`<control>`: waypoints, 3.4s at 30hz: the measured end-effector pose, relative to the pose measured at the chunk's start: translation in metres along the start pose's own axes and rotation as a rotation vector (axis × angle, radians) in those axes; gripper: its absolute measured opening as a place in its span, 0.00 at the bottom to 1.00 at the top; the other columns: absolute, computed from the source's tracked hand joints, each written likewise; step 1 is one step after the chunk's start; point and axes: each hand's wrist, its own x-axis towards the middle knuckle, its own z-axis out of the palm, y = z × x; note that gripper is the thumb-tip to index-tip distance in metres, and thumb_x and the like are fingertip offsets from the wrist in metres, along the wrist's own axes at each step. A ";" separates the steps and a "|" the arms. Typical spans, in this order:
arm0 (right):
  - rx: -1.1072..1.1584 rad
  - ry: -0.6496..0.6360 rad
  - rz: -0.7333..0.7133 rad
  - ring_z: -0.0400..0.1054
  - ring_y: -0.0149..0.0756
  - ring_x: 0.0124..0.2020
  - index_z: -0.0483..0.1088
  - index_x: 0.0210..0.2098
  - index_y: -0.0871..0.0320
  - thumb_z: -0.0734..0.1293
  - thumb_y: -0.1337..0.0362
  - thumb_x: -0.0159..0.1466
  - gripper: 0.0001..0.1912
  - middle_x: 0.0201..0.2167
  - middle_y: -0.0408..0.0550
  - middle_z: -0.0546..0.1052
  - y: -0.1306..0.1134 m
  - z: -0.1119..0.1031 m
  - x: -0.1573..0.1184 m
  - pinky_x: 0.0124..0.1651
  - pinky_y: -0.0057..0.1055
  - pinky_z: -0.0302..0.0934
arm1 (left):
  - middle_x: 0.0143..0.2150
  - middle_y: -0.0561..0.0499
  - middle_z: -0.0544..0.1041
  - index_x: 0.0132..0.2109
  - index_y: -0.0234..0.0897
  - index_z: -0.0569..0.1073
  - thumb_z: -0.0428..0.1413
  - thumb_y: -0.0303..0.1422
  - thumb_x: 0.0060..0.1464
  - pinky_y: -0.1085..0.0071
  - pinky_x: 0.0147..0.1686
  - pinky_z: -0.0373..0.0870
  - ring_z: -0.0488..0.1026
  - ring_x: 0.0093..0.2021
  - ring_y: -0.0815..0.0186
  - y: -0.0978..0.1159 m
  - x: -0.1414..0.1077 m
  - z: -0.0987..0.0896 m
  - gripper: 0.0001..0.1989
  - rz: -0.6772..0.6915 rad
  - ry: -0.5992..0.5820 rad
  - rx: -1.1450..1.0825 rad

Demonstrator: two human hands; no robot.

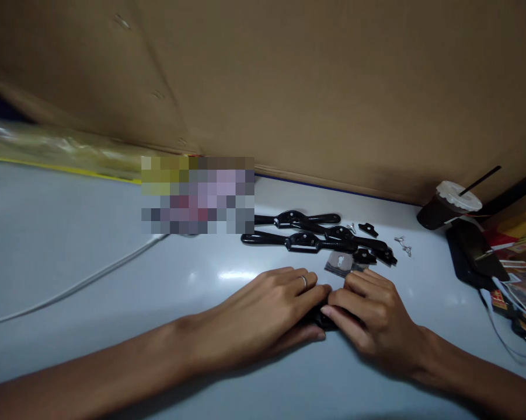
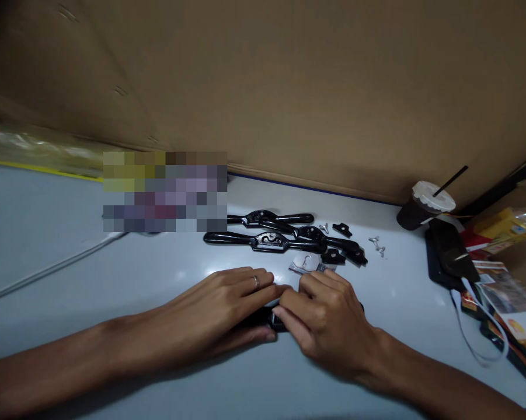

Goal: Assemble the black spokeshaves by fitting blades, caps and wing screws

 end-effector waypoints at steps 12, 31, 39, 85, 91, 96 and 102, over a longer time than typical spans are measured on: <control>0.009 0.024 0.041 0.60 0.33 0.28 0.70 0.30 0.59 0.62 0.67 0.70 0.13 0.27 0.44 0.70 -0.006 -0.001 0.000 0.35 0.34 0.53 | 0.35 0.52 0.73 0.41 0.38 0.69 0.54 0.37 0.68 0.67 0.30 0.60 0.68 0.31 0.64 -0.001 0.000 0.002 0.08 0.031 0.053 0.017; 0.185 -0.023 0.096 0.62 0.34 0.32 0.72 0.30 0.58 0.65 0.66 0.69 0.11 0.29 0.44 0.70 -0.005 -0.007 0.004 0.36 0.32 0.55 | 0.35 0.52 0.74 0.41 0.38 0.69 0.57 0.36 0.66 0.67 0.30 0.61 0.69 0.31 0.64 -0.002 -0.001 0.001 0.07 0.016 0.012 0.005; 0.014 0.036 0.065 0.61 0.33 0.27 0.68 0.29 0.59 0.63 0.66 0.71 0.13 0.25 0.42 0.72 -0.008 -0.002 0.000 0.35 0.35 0.52 | 0.34 0.53 0.72 0.41 0.38 0.68 0.56 0.36 0.66 0.68 0.29 0.60 0.68 0.30 0.64 -0.003 -0.001 0.000 0.07 0.015 0.016 0.032; 0.208 -0.041 0.172 0.65 0.35 0.34 0.68 0.40 0.58 0.63 0.70 0.70 0.03 0.34 0.46 0.74 -0.005 -0.001 -0.002 0.40 0.34 0.59 | 0.34 0.53 0.75 0.42 0.38 0.69 0.58 0.37 0.66 0.67 0.31 0.60 0.69 0.30 0.64 -0.003 -0.001 0.001 0.08 0.028 0.043 0.049; 0.238 -0.071 0.264 0.66 0.33 0.30 0.68 0.37 0.57 0.66 0.70 0.68 0.03 0.30 0.43 0.75 -0.005 -0.002 -0.003 0.37 0.33 0.58 | 0.34 0.53 0.75 0.43 0.38 0.70 0.59 0.37 0.65 0.67 0.30 0.60 0.69 0.30 0.64 -0.002 -0.001 0.000 0.08 0.023 0.034 0.041; 0.272 -0.082 0.157 0.65 0.33 0.31 0.69 0.34 0.57 0.67 0.70 0.68 0.06 0.30 0.42 0.75 -0.007 -0.003 -0.001 0.38 0.32 0.57 | 0.32 0.53 0.73 0.40 0.38 0.69 0.54 0.37 0.67 0.67 0.29 0.59 0.69 0.29 0.65 -0.001 0.000 0.000 0.08 0.021 0.044 0.030; 0.208 -0.139 0.283 0.65 0.33 0.29 0.70 0.42 0.58 0.71 0.68 0.65 0.07 0.32 0.44 0.76 -0.004 -0.007 0.002 0.34 0.31 0.58 | 0.35 0.52 0.76 0.44 0.38 0.70 0.55 0.38 0.67 0.67 0.31 0.62 0.70 0.31 0.63 -0.001 -0.001 -0.002 0.08 0.009 0.011 0.034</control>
